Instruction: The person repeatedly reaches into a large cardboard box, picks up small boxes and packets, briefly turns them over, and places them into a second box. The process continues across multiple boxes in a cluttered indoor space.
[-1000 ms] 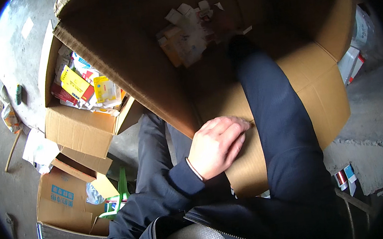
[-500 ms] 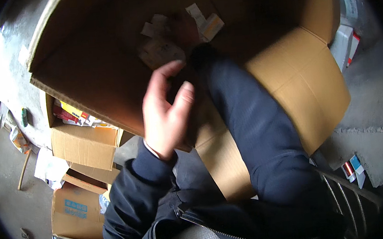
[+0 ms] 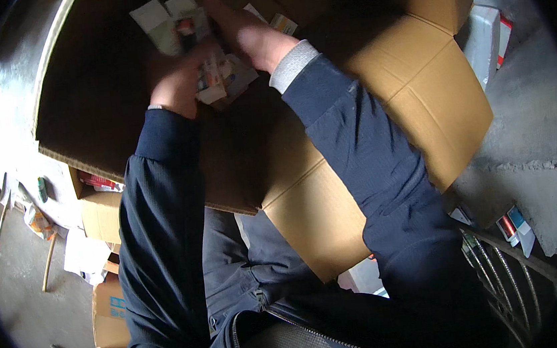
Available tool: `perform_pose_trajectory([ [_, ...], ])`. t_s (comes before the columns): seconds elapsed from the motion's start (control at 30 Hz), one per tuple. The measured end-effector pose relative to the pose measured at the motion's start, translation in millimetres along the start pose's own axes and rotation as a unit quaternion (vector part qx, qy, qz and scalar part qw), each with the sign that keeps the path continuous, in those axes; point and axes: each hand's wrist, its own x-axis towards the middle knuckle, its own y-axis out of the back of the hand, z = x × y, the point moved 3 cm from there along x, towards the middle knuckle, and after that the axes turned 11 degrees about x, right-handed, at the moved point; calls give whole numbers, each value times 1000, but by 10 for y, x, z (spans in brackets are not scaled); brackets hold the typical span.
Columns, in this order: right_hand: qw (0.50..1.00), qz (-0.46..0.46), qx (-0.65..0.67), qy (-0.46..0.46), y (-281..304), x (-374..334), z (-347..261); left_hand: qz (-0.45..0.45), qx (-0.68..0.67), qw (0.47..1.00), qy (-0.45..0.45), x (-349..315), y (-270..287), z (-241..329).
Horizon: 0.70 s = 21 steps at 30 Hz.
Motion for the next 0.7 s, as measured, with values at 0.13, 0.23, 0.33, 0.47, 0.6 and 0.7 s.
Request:
perform_pose_trajectory([
  [0.13, 946, 67, -316, 28, 706, 290, 244, 115, -17, 993, -5, -205, 199, 86],
  [0.23, 874, 225, -430, -24, 1529, 553, 653, 136, -40, 990, -25, -412, 491, 254],
  [0.33, 818, 210, -502, -187, 1933, 771, 1226, 123, 36, 986, -105, -648, 688, 363],
  [0.47, 748, 229, -612, -114, 2075, 726, 1263, 107, 138, 971, -163, -804, 733, 411],
  [0.6, 891, 345, -291, -44, 2085, 511, 914, 156, 174, 943, -238, -806, 867, 530],
  [0.7, 822, 239, -508, -97, 1830, 656, 843, 190, 283, 904, -257, -832, 1011, 593],
])
